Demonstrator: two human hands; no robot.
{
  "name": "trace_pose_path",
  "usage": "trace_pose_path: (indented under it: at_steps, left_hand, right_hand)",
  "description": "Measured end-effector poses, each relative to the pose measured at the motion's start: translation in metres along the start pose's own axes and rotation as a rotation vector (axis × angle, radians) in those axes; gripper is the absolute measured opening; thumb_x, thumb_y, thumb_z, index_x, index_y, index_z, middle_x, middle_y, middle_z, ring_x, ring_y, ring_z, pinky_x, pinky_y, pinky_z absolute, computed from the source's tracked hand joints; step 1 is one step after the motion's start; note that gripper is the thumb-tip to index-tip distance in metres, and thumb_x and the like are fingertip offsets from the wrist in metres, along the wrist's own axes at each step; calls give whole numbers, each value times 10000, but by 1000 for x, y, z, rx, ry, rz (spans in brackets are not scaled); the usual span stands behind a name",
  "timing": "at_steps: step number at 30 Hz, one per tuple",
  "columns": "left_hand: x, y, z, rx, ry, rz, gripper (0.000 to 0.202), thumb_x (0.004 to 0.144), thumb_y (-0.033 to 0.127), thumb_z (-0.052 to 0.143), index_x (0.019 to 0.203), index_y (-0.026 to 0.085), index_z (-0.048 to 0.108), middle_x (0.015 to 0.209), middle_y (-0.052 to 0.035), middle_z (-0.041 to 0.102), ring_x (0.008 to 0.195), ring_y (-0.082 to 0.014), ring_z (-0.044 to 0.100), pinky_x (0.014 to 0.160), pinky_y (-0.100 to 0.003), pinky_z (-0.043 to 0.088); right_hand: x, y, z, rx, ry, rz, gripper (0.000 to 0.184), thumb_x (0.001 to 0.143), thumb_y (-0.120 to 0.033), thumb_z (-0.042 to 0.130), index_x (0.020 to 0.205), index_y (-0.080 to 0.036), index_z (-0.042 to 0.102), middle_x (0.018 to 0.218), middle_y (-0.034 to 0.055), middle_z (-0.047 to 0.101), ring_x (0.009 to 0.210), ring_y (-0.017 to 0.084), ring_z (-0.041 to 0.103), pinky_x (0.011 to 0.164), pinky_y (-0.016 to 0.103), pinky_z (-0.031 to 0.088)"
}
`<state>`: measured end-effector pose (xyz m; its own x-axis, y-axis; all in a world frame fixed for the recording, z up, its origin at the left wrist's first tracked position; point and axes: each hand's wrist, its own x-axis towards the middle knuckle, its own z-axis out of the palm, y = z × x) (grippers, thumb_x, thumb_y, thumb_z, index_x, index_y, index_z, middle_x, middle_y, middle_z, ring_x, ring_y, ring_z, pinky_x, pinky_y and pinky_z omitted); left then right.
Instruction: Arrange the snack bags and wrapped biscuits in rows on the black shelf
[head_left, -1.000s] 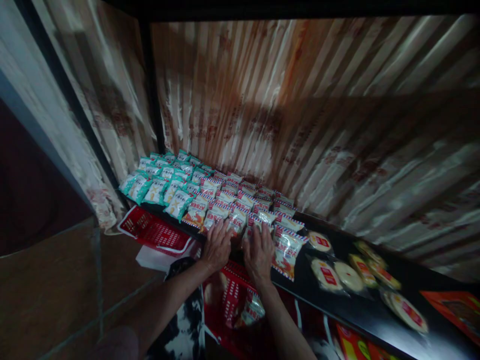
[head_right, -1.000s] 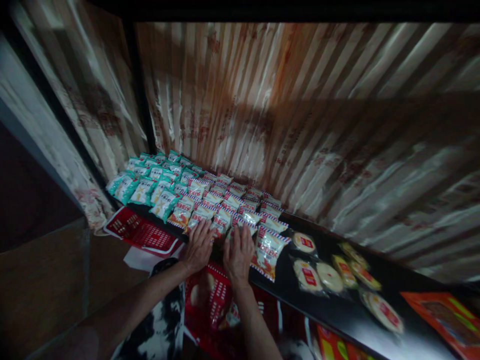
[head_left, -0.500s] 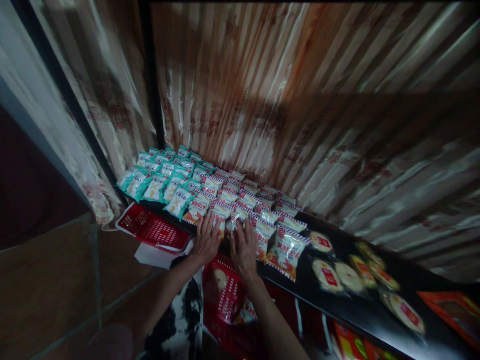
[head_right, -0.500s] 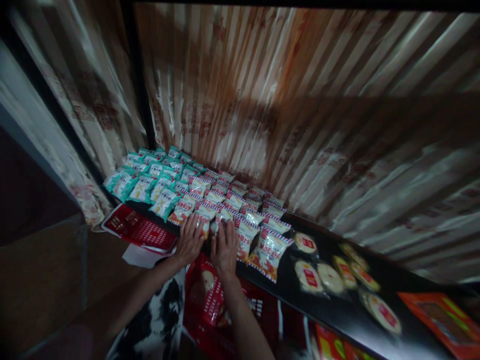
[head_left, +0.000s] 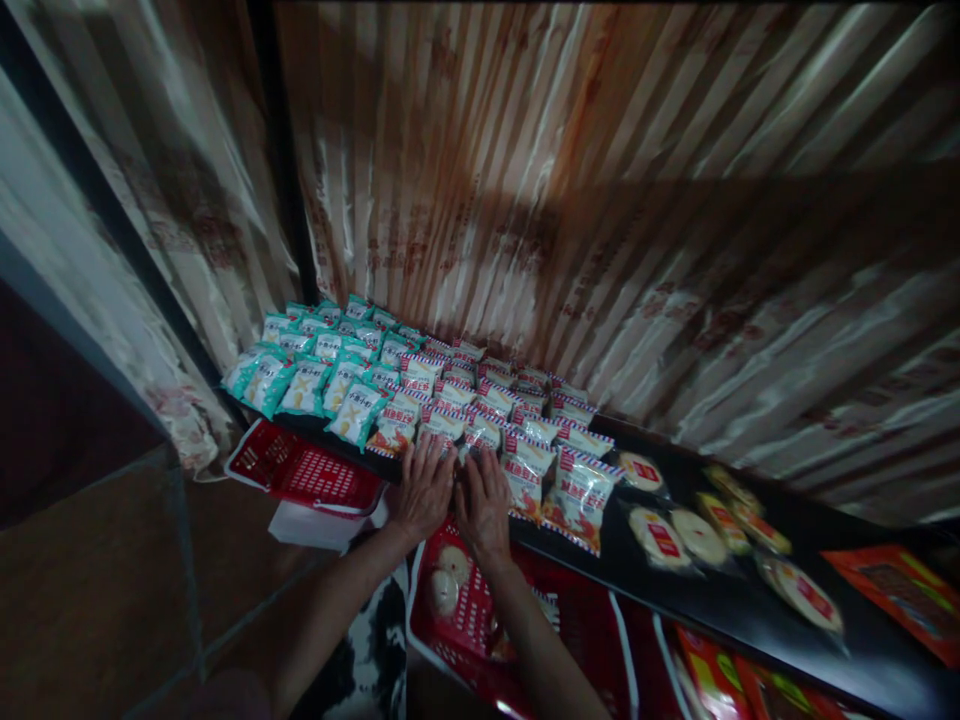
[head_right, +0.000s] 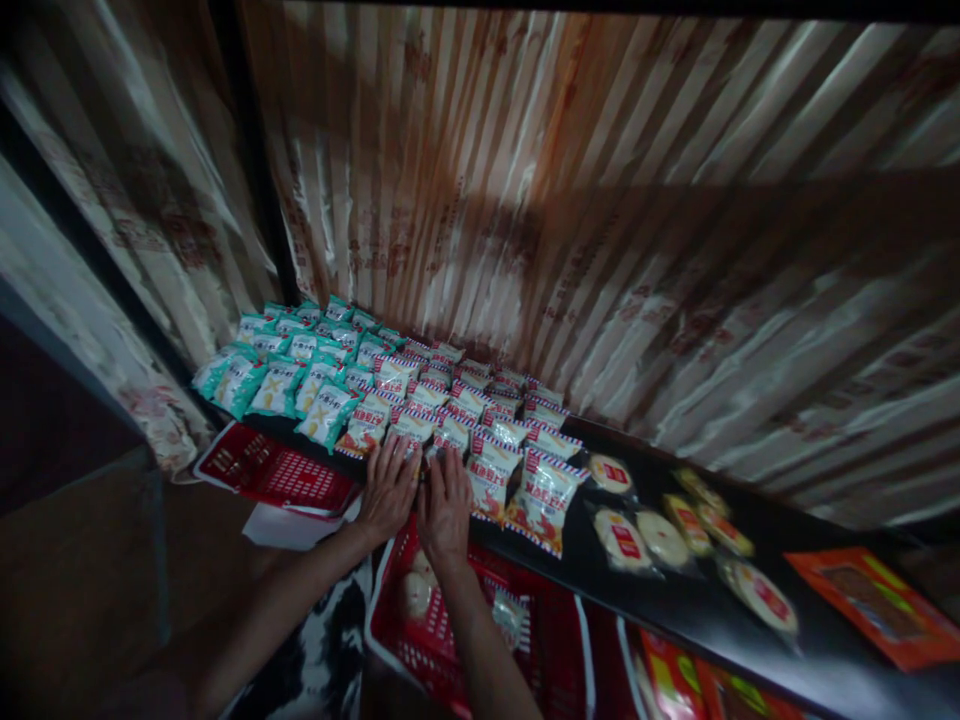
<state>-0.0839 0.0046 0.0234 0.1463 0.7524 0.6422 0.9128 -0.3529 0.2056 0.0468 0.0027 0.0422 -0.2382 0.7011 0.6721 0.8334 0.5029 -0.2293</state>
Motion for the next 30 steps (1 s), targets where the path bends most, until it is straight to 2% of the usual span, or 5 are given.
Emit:
trace_pose_path:
  at_steps: [4,9,18,23,30]
  left_hand:
    - [-1,-9,-3,-29,-25,48,565,908,208,395,1456,222,258,1520,-79,269,1427,-274,120,1137,-525,160]
    - [5,-21,-5,-34,-59,75,578,901,206,389,1460,183,245,1515,-72,282,1425,-269,132,1141,-511,160]
    - [-1,-47,-15,-69,-56,92,588,916,203,343,1477,177,172,1517,-70,275,1424,-260,145,1138,-513,180]
    - [4,-58,-21,-99,-67,121,555,911,215,363,1455,188,258,1510,-54,294,1427,-260,130,1141,-508,177]
    - [16,-78,-14,-109,-57,210,514,905,210,374,1414,147,339,1495,-69,329,1417,-228,183,1132,-442,218]
  right_hand:
    - [8,-7,11,0,-28,4,477,887,-184,422,1364,-177,398,1468,154,349,1400,278,231,1037,527,348]
    - [14,-14,25,-36,-34,40,483,877,-189,425,1359,-176,404,1458,165,364,1393,276,248,1033,516,339]
    - [16,-36,40,-63,4,127,580,877,-189,397,1441,-190,261,1443,168,386,1379,282,282,1030,546,318]
    - [23,-50,43,-129,26,151,593,882,-213,416,1450,-204,245,1496,174,288,1394,301,240,1026,546,328]
    - [30,-54,57,-110,25,130,542,902,-142,353,1435,-213,284,1458,158,361,1383,282,270,1001,524,403]
